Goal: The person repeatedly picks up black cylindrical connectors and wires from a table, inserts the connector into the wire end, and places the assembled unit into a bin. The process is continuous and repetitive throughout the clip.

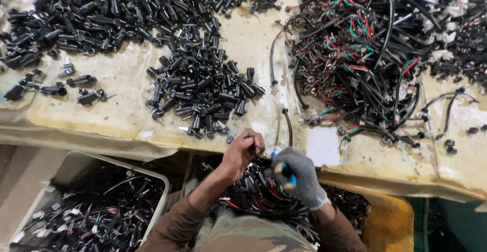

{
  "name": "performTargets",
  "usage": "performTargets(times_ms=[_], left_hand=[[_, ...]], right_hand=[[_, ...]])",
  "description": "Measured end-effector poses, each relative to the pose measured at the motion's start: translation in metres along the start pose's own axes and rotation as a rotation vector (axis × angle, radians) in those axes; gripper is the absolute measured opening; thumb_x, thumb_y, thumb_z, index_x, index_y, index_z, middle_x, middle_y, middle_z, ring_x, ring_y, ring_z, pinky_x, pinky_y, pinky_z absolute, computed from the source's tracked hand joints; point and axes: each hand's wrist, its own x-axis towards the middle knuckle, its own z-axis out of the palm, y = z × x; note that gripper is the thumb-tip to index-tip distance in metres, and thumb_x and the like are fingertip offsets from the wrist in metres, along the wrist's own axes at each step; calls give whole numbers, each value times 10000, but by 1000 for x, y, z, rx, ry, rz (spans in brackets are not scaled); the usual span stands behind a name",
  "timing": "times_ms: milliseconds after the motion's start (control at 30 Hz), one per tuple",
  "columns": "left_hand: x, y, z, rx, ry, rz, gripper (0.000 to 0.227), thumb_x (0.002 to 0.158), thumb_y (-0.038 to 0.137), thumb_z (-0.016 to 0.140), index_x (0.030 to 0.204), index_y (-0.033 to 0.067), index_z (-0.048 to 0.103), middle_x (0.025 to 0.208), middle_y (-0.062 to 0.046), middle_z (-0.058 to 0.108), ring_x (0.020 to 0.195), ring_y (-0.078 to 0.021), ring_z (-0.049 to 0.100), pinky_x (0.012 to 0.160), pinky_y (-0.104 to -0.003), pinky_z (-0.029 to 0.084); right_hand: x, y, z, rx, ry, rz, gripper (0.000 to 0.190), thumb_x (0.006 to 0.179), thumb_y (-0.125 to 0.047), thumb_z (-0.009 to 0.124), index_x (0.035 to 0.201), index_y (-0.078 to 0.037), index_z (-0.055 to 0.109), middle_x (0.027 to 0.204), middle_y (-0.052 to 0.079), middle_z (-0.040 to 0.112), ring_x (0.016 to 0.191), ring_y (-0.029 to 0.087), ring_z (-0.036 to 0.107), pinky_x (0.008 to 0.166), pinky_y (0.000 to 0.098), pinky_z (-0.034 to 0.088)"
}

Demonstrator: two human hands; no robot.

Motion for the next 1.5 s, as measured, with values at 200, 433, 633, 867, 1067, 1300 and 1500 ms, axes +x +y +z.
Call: performTargets(times_ms=[200,433,633,867,1067,1300,1500], left_hand=[[-9,34,33,860,-185,35,367,946,235,723,1244,56,607,1026,-55,665,956,-81,598,863,-311,501],[1,46,53,1147,-550,19,272,775,282,797,906,64,699,653,-92,635,576,-238,627,567,-370,501],[5,58,46,1342,-365,148,325,727,336,798,870,68,680,705,-146,646,634,-347,653,571,-406,502],[-35,27,84,1461,-301,330,319,743,309,807,964,90,732,700,-81,668,609,-300,658,549,-411,486],[-62,7,94,1370,-268,285,246,779,298,824,844,108,682,687,-79,639,598,-297,652,536,-409,509],[-33,25,87,1410,-371,245,219,776,269,788,872,109,674,721,-89,633,660,-329,648,576,-433,503],[-34,94,66,1149,-903,140,357,832,268,743,1162,131,726,1057,-49,696,1030,-277,633,898,-419,448]], right_hand=[[14,-21,-31,182,87,-10,267,735,-45,861,888,-74,645,861,71,667,763,207,650,676,303,528],[45,-37,-53,45,-440,-100,289,679,-196,865,883,-61,712,883,116,684,786,275,692,672,356,543],[37,-49,-16,44,-70,95,183,763,-111,827,866,-58,686,850,88,666,778,273,666,713,355,535],[-21,-44,-28,1591,105,316,411,928,-334,786,726,-100,516,672,57,550,547,167,492,528,319,418],[-45,-34,-12,1492,7,291,554,905,-601,715,754,-127,472,642,10,418,561,158,396,506,315,362],[-29,-30,-10,1045,-10,50,597,939,-651,656,755,-90,564,687,39,564,627,207,538,581,308,468],[39,34,-72,-336,-3,125,315,724,-250,867,939,-88,705,812,56,712,644,183,649,598,345,522]])
